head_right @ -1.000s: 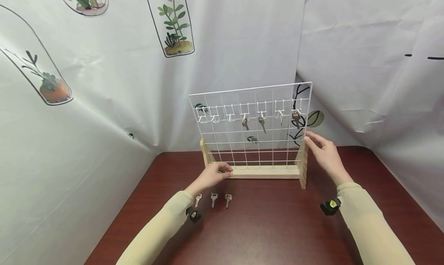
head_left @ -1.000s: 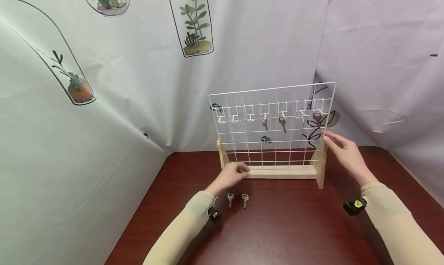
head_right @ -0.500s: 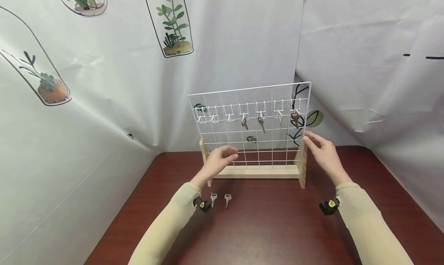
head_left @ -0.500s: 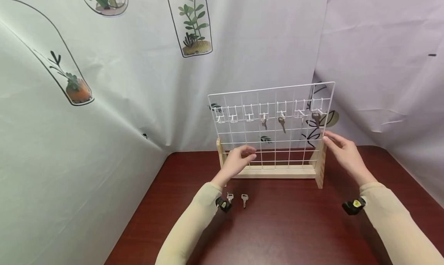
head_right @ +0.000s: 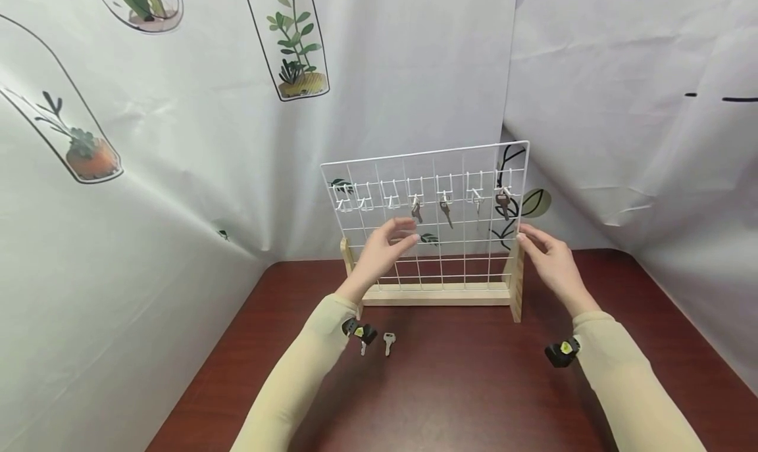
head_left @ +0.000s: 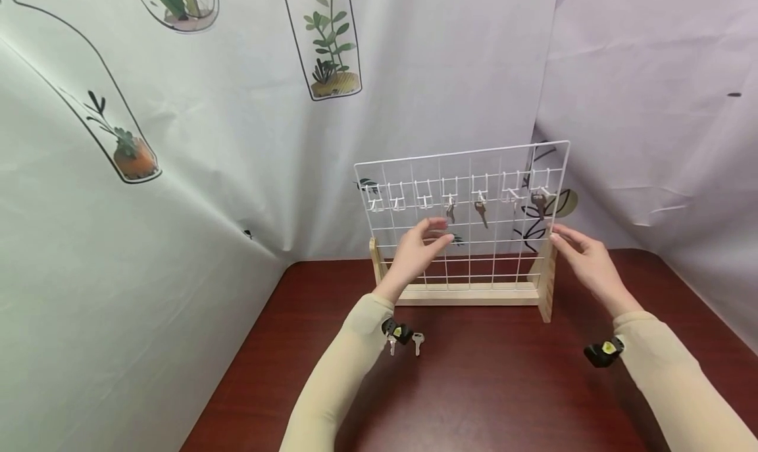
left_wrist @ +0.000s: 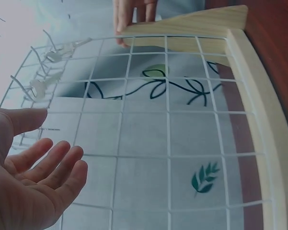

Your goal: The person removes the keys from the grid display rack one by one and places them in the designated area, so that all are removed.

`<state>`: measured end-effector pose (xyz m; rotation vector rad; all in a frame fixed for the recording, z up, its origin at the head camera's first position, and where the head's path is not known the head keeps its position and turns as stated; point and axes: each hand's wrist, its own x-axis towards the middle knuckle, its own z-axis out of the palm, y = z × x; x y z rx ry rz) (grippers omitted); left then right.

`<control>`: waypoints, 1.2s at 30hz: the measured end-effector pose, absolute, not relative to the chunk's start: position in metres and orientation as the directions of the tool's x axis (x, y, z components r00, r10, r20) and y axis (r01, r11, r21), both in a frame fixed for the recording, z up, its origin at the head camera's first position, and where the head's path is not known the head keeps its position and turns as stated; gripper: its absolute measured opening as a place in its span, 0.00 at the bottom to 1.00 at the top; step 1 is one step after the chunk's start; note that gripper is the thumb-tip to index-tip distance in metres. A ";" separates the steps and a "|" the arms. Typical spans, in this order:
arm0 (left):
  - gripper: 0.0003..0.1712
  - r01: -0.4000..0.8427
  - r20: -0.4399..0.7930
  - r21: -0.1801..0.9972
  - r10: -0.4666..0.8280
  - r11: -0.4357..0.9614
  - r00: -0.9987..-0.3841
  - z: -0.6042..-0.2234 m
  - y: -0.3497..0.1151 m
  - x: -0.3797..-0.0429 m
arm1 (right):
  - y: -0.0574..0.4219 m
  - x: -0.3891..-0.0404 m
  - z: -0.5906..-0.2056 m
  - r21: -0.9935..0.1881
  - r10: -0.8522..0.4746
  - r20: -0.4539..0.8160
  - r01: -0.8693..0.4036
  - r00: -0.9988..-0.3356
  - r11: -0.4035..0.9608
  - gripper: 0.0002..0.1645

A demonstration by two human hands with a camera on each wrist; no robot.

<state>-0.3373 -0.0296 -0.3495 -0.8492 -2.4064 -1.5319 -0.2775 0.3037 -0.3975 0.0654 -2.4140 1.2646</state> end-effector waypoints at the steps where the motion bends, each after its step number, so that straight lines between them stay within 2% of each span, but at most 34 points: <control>1: 0.25 0.541 0.426 0.783 0.370 0.306 -0.826 -0.348 -0.028 -0.337 | 0.304 -0.277 -0.398 -0.774 0.147 0.382 -0.229 -0.912 0.590 0.34; 7: 0.27 0.537 0.432 0.796 0.361 0.278 -0.827 -0.340 -0.021 -0.338 | 0.304 -0.277 -0.398 -0.771 0.152 0.384 -0.226 -0.911 0.595 0.34; 25: 0.22 0.517 0.449 0.822 0.287 0.238 -0.846 -0.321 -0.011 -0.339 | 0.306 -0.279 -0.398 -0.776 0.139 0.414 -0.269 -0.899 0.570 0.31; 36: 0.13 0.494 0.471 0.866 0.205 0.077 -0.858 -0.325 -0.002 -0.345 | 0.304 -0.278 -0.398 -0.775 0.146 0.376 -0.225 -0.915 0.590 0.33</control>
